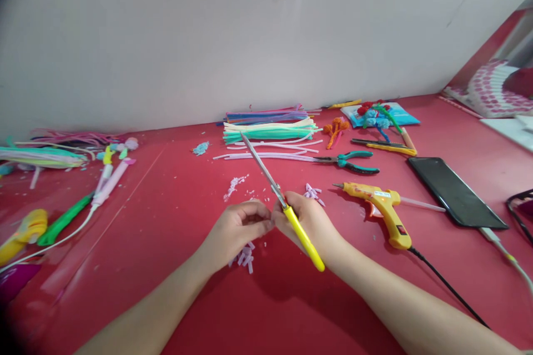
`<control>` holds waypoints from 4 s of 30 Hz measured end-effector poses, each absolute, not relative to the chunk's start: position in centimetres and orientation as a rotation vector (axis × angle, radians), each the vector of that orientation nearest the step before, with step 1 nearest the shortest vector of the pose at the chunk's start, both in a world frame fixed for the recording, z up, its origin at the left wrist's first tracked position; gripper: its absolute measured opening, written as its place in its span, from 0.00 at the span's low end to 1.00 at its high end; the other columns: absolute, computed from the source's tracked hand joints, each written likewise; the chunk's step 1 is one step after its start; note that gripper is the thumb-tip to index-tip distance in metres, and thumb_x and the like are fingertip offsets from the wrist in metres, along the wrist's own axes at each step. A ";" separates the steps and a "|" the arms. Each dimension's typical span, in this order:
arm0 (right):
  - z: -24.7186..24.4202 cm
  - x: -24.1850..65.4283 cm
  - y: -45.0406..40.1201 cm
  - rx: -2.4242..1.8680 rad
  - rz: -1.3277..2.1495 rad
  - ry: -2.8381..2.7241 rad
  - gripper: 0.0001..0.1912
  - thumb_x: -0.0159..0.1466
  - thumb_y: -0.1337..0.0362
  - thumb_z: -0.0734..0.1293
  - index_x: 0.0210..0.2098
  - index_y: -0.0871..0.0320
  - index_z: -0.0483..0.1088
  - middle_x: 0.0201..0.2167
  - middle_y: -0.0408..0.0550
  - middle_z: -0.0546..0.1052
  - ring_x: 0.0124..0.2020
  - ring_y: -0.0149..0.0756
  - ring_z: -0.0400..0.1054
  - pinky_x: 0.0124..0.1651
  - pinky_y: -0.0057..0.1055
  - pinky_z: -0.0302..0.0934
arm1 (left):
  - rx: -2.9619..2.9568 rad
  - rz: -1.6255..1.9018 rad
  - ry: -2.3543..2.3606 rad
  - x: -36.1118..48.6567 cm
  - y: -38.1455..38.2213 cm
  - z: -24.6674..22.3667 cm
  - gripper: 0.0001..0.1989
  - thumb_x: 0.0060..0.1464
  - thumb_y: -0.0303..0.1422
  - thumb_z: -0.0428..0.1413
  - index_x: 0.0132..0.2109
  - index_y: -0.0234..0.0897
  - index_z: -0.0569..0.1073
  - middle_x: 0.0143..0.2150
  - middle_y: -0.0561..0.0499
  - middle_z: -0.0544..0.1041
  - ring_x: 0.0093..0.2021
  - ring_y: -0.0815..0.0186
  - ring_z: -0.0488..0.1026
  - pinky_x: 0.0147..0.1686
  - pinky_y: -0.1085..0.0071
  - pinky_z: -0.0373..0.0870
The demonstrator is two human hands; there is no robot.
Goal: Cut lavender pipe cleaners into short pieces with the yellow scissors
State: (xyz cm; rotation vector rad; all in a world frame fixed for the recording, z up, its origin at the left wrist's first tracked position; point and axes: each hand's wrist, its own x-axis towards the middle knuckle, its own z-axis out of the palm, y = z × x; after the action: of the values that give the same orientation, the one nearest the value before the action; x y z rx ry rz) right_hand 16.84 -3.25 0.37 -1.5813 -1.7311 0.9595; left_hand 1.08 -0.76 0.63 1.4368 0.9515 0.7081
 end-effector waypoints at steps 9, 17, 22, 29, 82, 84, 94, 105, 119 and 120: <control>-0.5 17.1 -3.0 -1.940 0.349 -2.061 0.19 0.50 0.45 0.58 0.27 0.56 0.58 0.18 0.41 0.66 0.19 0.31 0.61 0.21 0.24 0.43 | 0.998 1.166 0.977 -0.1 1.1 -0.2 0.05 0.40 0.29 0.57 0.29 0.33 0.71 0.24 0.52 0.69 0.25 0.72 0.64 0.29 0.75 0.61; -1.2 16.7 -3.3 -2.003 0.213 -2.150 0.19 0.54 0.46 0.53 0.27 0.56 0.58 0.17 0.43 0.67 0.18 0.31 0.62 0.21 0.26 0.41 | 0.915 1.278 0.968 -0.1 1.1 0.1 0.02 0.40 0.27 0.56 0.27 0.33 0.72 0.24 0.52 0.71 0.25 0.73 0.65 0.29 0.76 0.62; -1.4 16.6 -3.3 -1.984 0.177 -2.176 0.20 0.55 0.46 0.52 0.27 0.57 0.57 0.16 0.43 0.67 0.17 0.31 0.62 0.20 0.25 0.40 | 0.913 1.299 0.964 -0.1 1.0 0.1 0.03 0.40 0.27 0.56 0.27 0.32 0.72 0.24 0.53 0.70 0.24 0.74 0.65 0.28 0.76 0.62; -1.4 16.7 -3.3 -1.977 0.174 -2.199 0.20 0.56 0.46 0.51 0.26 0.57 0.57 0.15 0.43 0.66 0.17 0.31 0.61 0.20 0.25 0.39 | 0.905 1.304 0.948 -0.1 1.0 0.0 0.03 0.41 0.27 0.56 0.28 0.33 0.72 0.24 0.53 0.70 0.25 0.74 0.65 0.29 0.76 0.62; 0.7 16.7 -3.3 -1.567 1.066 -1.609 0.05 0.51 0.63 0.59 0.23 0.58 0.59 0.16 0.36 0.59 0.19 0.24 0.52 0.22 0.21 0.48 | 1.435 0.589 0.911 0.9 -0.6 0.0 0.09 0.47 0.36 0.50 0.30 0.34 0.69 0.24 0.53 0.66 0.27 0.70 0.63 0.30 0.73 0.60; 0.4 16.7 -3.2 -1.577 1.023 -1.661 0.04 0.51 0.64 0.59 0.23 0.58 0.58 0.17 0.36 0.59 0.20 0.24 0.52 0.22 0.21 0.49 | 1.464 0.617 0.925 1.0 -0.7 0.1 0.07 0.46 0.35 0.51 0.30 0.34 0.70 0.25 0.53 0.66 0.27 0.70 0.63 0.30 0.74 0.60; -0.3 17.3 -3.1 -1.834 0.445 -1.996 0.11 0.51 0.54 0.59 0.24 0.56 0.58 0.17 0.39 0.64 0.18 0.27 0.56 0.21 0.23 0.44 | 1.255 0.961 1.043 0.3 0.4 0.1 0.05 0.42 0.32 0.55 0.27 0.35 0.72 0.21 0.53 0.67 0.24 0.71 0.64 0.28 0.74 0.60; -1.4 17.2 -3.0 -1.978 0.228 -2.169 0.19 0.54 0.47 0.54 0.30 0.57 0.60 0.20 0.45 0.70 0.22 0.32 0.63 0.23 0.26 0.44 | 1.027 1.269 0.953 -0.5 1.2 -0.3 0.03 0.43 0.28 0.54 0.28 0.32 0.72 0.24 0.52 0.69 0.26 0.73 0.65 0.29 0.74 0.62; -2.0 17.3 -3.0 -1.926 0.151 -2.232 0.18 0.56 0.48 0.52 0.28 0.57 0.59 0.16 0.43 0.67 0.17 0.30 0.59 0.21 0.26 0.38 | 0.955 1.290 0.975 -0.4 1.2 0.0 0.03 0.40 0.28 0.56 0.28 0.32 0.72 0.24 0.52 0.70 0.25 0.72 0.65 0.29 0.74 0.63; -2.0 17.3 -2.9 -1.927 0.149 -2.232 0.18 0.56 0.48 0.52 0.28 0.57 0.59 0.16 0.43 0.66 0.17 0.30 0.59 0.20 0.26 0.38 | 0.955 1.295 0.972 -0.4 1.2 0.0 0.03 0.40 0.28 0.56 0.28 0.33 0.72 0.24 0.52 0.70 0.25 0.72 0.66 0.29 0.74 0.63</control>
State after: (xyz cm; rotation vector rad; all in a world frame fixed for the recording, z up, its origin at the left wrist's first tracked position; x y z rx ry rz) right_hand 17.33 -2.93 -2.02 -1.9272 -2.2321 0.1494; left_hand -0.37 1.22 0.02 0.9551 0.9716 1.2945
